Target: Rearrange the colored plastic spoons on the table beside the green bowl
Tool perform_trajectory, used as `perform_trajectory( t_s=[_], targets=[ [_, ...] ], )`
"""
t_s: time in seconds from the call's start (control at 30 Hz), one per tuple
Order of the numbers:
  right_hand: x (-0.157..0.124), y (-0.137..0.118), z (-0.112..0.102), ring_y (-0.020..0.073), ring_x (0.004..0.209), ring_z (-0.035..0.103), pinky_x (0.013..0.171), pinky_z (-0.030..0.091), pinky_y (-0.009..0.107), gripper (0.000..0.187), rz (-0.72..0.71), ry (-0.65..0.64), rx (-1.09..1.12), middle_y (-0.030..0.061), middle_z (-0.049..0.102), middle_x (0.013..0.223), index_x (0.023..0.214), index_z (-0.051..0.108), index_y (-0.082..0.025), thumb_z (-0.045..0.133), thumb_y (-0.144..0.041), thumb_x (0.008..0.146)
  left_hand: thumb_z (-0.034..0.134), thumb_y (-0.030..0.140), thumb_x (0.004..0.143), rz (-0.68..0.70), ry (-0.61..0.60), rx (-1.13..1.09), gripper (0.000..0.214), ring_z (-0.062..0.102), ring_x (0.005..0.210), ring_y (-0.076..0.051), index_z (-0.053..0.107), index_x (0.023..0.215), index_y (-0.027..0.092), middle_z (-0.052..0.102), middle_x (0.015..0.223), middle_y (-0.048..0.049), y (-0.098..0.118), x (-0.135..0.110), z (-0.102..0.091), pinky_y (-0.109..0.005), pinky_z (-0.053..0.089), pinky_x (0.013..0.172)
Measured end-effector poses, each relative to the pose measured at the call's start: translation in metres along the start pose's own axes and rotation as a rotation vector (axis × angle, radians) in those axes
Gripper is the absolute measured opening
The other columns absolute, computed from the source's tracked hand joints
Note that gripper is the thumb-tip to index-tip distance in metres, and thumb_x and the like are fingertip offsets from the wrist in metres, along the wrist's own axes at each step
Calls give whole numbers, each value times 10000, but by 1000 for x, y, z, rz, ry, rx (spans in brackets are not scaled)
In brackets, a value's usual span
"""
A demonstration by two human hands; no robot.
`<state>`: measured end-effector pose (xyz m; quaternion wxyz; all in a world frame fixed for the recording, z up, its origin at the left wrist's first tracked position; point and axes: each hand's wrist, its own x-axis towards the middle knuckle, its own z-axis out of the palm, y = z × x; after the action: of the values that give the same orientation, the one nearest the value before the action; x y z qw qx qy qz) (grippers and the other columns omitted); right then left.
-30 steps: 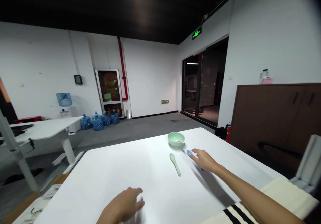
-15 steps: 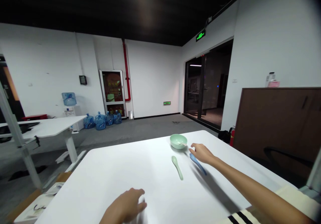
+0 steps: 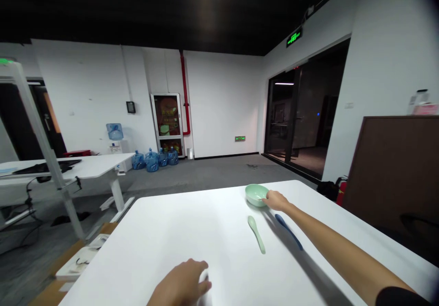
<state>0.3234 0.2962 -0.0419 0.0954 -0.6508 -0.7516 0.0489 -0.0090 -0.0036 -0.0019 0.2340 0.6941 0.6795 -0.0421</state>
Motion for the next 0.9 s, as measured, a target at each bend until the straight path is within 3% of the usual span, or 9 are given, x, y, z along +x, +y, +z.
perform_trajectory(
  t_s=[0.17, 0.53, 0.7, 0.9],
  targets=[
    [11, 2, 9, 239, 844, 655, 674, 436, 288, 309, -10, -6, 2, 129, 695, 921, 840, 712, -162, 550, -424, 813, 483, 523, 820, -5, 8, -5, 533, 608, 1093, -330, 547, 1305, 311, 629, 1244, -102, 1, 2, -1, -479, 472, 902],
    [25, -2, 14, 252, 902, 650, 651, 439, 288, 319, 62, -27, -14, 152, 676, 1067, 1023, 662, -149, 522, -320, 792, 473, 519, 830, -10, 0, -14, 534, 603, 1105, -336, 542, 1314, 306, 618, 1264, -109, -3, 6, 1, -494, 467, 918],
    [5, -7, -7, 240, 827, 651, 603, 409, 280, 278, 64, 3, 41, 153, 687, 994, 933, 667, -142, 484, -311, 808, 474, 524, 834, -7, -8, -7, 530, 608, 1094, -328, 542, 1312, 306, 615, 1262, -113, -2, 5, 1, -483, 469, 913],
    [-47, -5, -35, 183, 685, 597, 542, 337, 251, 234, 6, 26, 132, 77, 652, 742, 691, 626, -167, 516, -339, 806, 468, 505, 846, 16, -17, 19, 534, 601, 1114, -304, 523, 1330, 286, 604, 1287, -110, -3, 7, 4, -453, 462, 937]
  ],
)
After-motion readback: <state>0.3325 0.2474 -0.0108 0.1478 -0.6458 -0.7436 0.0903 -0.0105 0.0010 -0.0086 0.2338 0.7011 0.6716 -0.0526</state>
